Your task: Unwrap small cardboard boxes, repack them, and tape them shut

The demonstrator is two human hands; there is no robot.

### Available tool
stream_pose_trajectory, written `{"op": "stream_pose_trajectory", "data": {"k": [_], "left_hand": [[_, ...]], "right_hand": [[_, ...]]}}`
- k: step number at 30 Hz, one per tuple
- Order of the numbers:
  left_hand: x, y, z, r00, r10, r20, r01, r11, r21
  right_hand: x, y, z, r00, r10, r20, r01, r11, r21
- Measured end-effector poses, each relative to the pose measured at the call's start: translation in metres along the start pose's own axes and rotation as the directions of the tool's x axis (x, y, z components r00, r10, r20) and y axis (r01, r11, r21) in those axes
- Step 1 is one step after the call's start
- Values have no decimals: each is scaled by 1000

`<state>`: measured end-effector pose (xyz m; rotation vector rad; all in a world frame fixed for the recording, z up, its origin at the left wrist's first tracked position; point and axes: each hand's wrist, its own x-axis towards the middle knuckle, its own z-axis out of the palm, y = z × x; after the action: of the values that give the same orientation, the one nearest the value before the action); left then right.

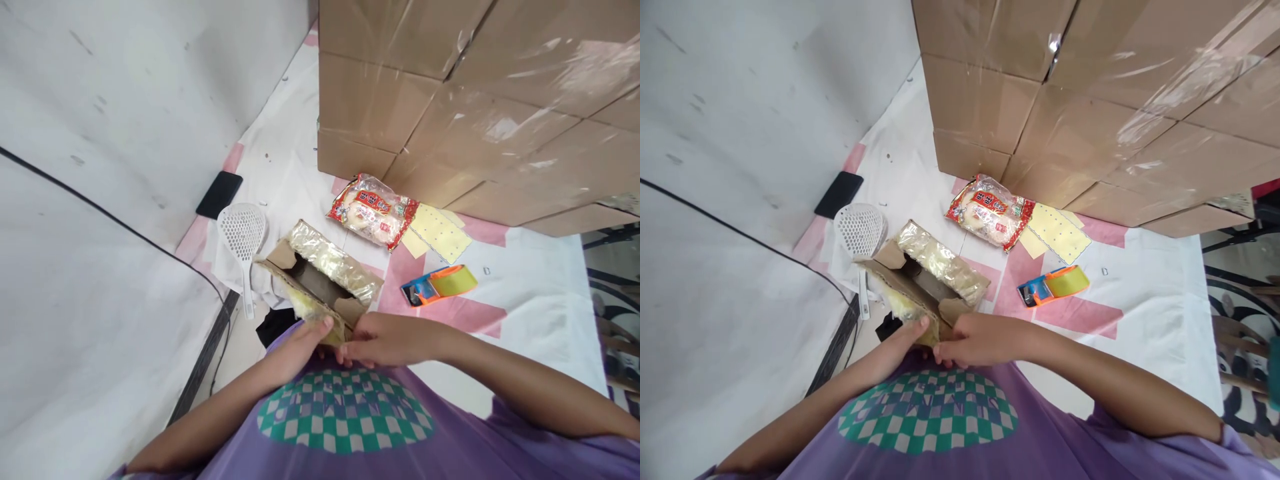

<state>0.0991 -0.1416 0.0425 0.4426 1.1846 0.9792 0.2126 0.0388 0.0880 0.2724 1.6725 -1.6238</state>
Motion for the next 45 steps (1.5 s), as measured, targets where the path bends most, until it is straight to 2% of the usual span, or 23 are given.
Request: {"op": "stream_pose_trajectory", "data": {"k": [3,8,16,18,22,24,27,31,35,36,38,40,41,45], "left_hand": [[-2,2,3,993,73,93,-76,997,32],[-1,2,6,995,86,41,-88,995,47],[6,3,8,972,211,106,-227,956,185],[6,4,6,970,211,124,-234,949,213],[1,2,-2,987,140,74,-159,882,443],[-2,3,-5,992,109,60,-124,845,521],[-6,7,-6,994,55,97,-94,887,452],[-8,10,-5,991,88,100,-121,906,405],[-9,5,-4,989,148,-4,-131,893,430],[-10,3,-4,985,163,-56,-124,897,425],[-11,2,-3,970,184,-160,-104,906,411],[-12,2,-2,954,188,-232,-77,904,420],[-13,3,-2,950,189,-250,-64,898,436],[-16,9,-3,939,230,-254,-65,847,527]], "right_hand": [[2,0,14,992,-47,-120,51,998,27],[1,-3,22,950,-110,-291,94,993,-69],[8,10,21,921,-219,-322,177,972,-153],[7,11,20,912,-198,-360,130,970,-206],[-1,12,10,844,-86,-529,-121,931,-345],[-6,13,5,852,-96,-515,-133,911,-389],[-9,12,1,863,-173,-474,-62,896,-441],[-5,16,11,782,-317,-536,-58,820,-569],[10,28,30,688,-499,-528,-59,686,-725],[15,31,34,645,-544,-537,-79,652,-754],[24,36,38,526,-627,-575,-140,603,-785],[34,39,40,420,-685,-595,-172,583,-794],[38,40,39,395,-703,-592,-163,580,-798],[56,47,38,391,-758,-522,32,578,-815]]}}
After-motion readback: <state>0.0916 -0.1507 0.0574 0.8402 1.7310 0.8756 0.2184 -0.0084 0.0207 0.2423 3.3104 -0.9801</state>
